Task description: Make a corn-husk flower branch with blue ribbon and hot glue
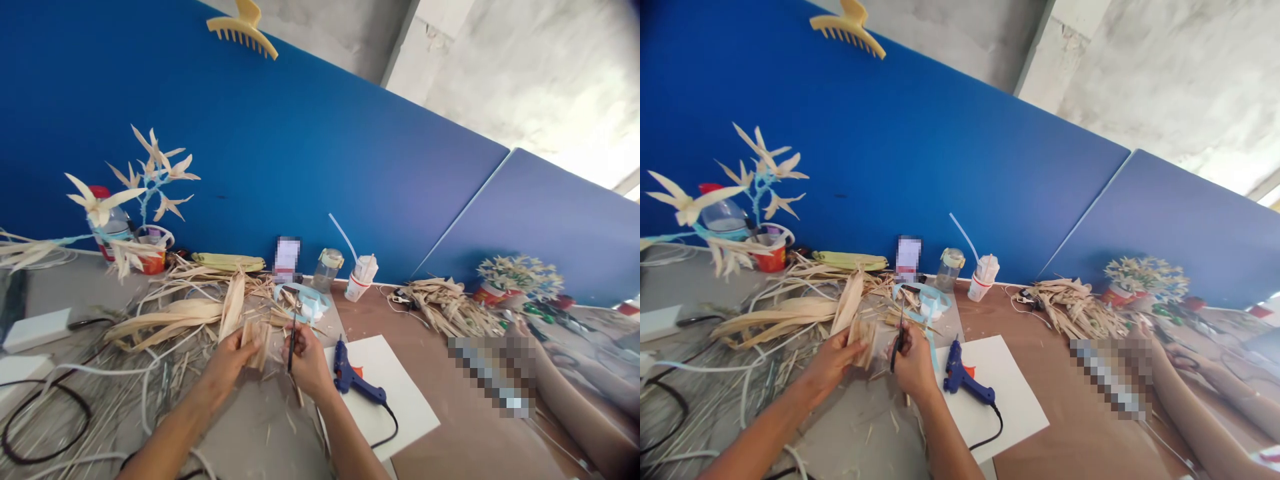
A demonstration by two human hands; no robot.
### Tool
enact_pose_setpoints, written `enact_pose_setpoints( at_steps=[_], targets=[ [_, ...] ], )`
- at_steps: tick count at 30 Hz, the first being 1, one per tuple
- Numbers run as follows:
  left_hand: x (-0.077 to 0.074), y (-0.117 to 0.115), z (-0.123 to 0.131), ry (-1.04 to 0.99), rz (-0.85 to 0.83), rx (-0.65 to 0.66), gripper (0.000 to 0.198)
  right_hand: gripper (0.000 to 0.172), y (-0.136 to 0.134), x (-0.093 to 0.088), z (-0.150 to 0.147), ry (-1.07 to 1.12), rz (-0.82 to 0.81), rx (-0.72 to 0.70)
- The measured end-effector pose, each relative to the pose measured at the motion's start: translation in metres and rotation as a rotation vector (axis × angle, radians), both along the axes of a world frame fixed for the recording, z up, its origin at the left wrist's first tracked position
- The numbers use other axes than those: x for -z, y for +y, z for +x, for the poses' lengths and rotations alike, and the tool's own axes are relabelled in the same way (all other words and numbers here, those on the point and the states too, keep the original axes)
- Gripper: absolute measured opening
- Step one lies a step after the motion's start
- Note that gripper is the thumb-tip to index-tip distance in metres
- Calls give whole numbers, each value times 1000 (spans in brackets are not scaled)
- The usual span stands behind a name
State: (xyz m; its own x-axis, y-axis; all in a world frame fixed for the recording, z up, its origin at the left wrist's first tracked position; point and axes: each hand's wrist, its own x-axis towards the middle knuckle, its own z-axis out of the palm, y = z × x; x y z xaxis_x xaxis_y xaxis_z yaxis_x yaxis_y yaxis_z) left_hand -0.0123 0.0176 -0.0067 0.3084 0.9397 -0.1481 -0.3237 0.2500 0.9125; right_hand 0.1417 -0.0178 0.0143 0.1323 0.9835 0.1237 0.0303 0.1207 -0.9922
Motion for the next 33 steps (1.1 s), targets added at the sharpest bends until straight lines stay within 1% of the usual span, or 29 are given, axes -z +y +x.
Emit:
enact_pose_setpoints(
  at_steps=[3,6,8,10,12,14,16,19,21,23,29,33],
  targets=[
    [2,4,-2,23,-17,-121,51,39,0,5,-4,48,7,19],
    [3,3,1,120,44,-167,47,50,0,14,-13,86,23,48],
    [3,0,5,169,102,-138,42,52,-1,16,-18,74,12,56],
    [4,-4,8,165,126,-81,38,47,-1,16,-22,49,3,61],
    [4,-6,10,98,109,-28,37,39,-1,14,-22,46,-5,71],
    [3,-7,10,-5,53,25,40,35,0,11,-19,91,-33,76],
    [3,-8,9,-87,-27,76,45,37,1,11,-15,168,-90,48],
    [1,-7,5,-131,-141,120,49,42,1,13,-9,308,-165,-16],
    [-1,-7,4,-143,-181,135,47,43,1,14,-5,375,-176,-36],
    [-3,-7,3,-157,-188,141,46,42,1,14,-3,388,-169,-41],
    [-8,-8,5,-144,-190,95,47,42,3,12,-2,264,-157,-20],
    [-5,-7,6,-132,-167,51,48,39,4,13,-3,185,-144,-19]
  ],
)
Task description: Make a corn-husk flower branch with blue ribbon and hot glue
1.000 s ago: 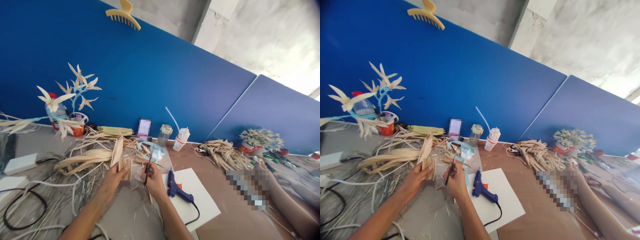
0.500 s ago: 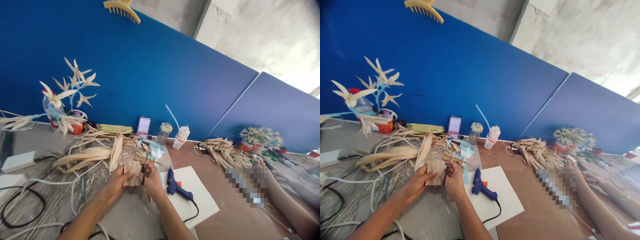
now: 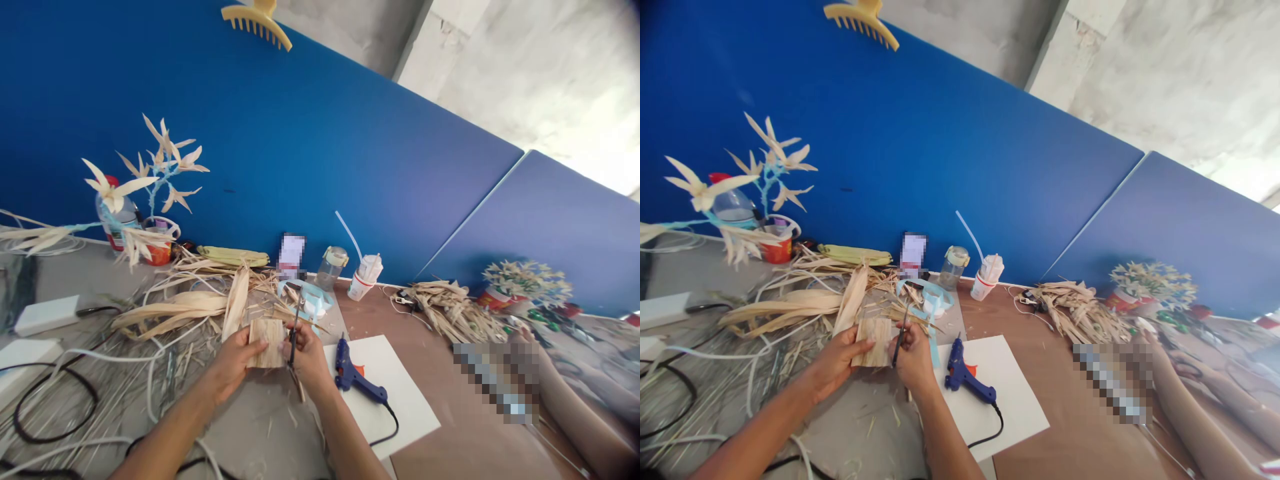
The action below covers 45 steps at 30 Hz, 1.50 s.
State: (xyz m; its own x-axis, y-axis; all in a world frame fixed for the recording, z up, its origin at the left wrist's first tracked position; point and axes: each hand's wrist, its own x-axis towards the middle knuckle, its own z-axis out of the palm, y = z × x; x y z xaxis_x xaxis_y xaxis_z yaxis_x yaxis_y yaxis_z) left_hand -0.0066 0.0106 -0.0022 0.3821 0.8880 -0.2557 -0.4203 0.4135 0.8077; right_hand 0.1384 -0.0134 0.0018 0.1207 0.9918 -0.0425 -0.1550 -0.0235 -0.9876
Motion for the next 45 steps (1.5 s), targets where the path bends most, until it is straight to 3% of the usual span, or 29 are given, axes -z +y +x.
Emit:
enact_pose_setpoints(
  at_steps=[5,9,12,16,19,21,24,28,33,36,39,45],
  targets=[
    [4,8,-5,17,9,-175,45,33,-3,-7,-3,-102,41,4],
    [-2,13,-9,-9,9,-372,40,34,-8,-10,-5,-177,15,-68],
    [-7,13,-10,1,8,-432,37,32,-13,-8,-6,-289,54,-81],
    [-4,13,-11,93,94,-397,40,32,-12,-2,-8,-306,95,-64],
    [0,12,-12,325,305,-339,32,35,-8,-2,-8,-166,88,-9],
    [1,10,-10,450,439,-249,24,37,-5,-4,-8,-82,99,54],
    [-1,4,-6,460,501,-74,19,38,-3,-6,-4,-19,103,131],
    [-5,-1,-2,357,384,33,19,36,-3,-5,1,-26,72,110],
    [-6,1,-5,78,39,-80,38,35,-2,-3,2,-21,108,116],
    [-4,1,-6,-2,-54,27,38,35,-2,-2,0,-46,162,180],
    [-3,-1,-4,-13,-104,107,33,35,-2,1,-1,-76,185,212],
    [-4,-3,1,-41,-67,-48,44,34,-1,4,0,-70,175,195]
  ],
)
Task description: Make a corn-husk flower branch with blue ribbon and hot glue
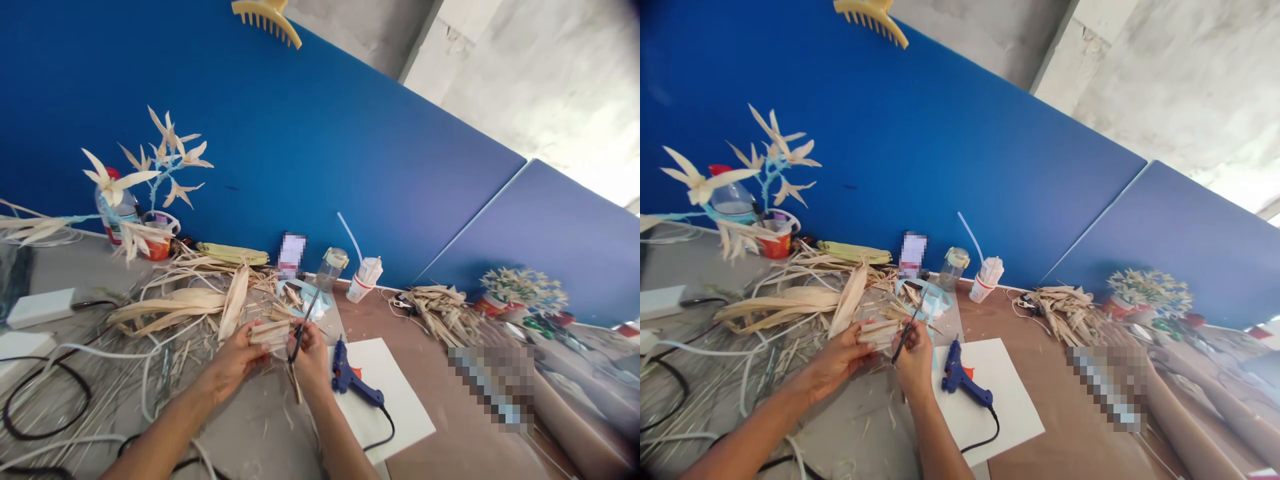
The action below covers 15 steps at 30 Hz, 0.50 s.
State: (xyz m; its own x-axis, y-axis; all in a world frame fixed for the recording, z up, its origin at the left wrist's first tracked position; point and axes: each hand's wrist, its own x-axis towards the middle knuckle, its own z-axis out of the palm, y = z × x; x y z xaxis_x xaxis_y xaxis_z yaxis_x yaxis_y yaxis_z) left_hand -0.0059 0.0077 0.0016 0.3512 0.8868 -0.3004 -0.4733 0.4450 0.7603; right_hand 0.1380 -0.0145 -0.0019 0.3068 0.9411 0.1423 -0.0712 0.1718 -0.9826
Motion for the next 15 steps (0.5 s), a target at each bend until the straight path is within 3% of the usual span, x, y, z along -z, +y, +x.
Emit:
enact_pose_setpoints(
  at_steps=[4,7,15],
  targets=[
    [2,1,-1,-66,-93,44,26,34,0,-1,0,2,6,37],
    [4,1,-2,-67,-121,87,24,35,-1,-1,0,-2,32,42],
    [9,5,1,67,126,-52,31,31,-2,-2,-5,-48,33,-2]
  ],
)
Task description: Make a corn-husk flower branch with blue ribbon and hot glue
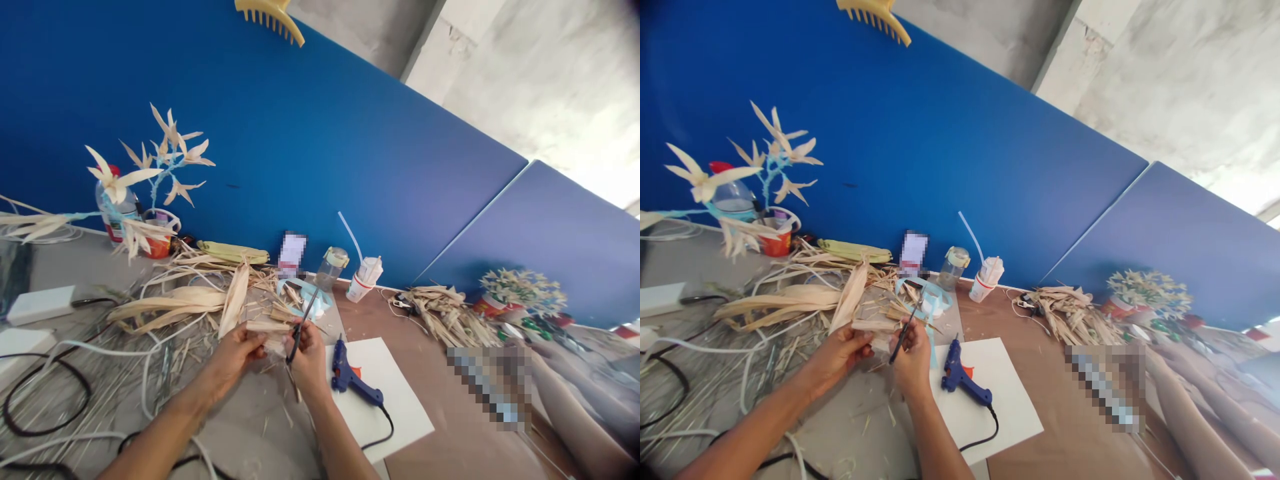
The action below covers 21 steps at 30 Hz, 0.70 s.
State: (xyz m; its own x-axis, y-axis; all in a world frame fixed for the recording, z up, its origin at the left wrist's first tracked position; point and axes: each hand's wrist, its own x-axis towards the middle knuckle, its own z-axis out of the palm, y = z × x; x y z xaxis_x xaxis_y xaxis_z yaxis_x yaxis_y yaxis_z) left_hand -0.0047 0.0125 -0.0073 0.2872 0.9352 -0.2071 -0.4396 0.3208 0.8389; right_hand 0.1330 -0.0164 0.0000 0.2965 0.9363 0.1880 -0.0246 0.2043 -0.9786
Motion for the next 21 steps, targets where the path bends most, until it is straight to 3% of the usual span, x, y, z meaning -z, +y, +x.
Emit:
enact_pose_setpoints(
  at_steps=[8,15,21],
  targets=[
    [-2,3,-2,220,145,13,26,32,1,-2,5,37,-29,-47],
    [-4,2,-3,139,113,-27,24,31,1,0,1,22,-33,-42],
    [-2,4,-2,224,158,-19,30,32,-1,-5,-1,26,-37,-38]
  ],
)
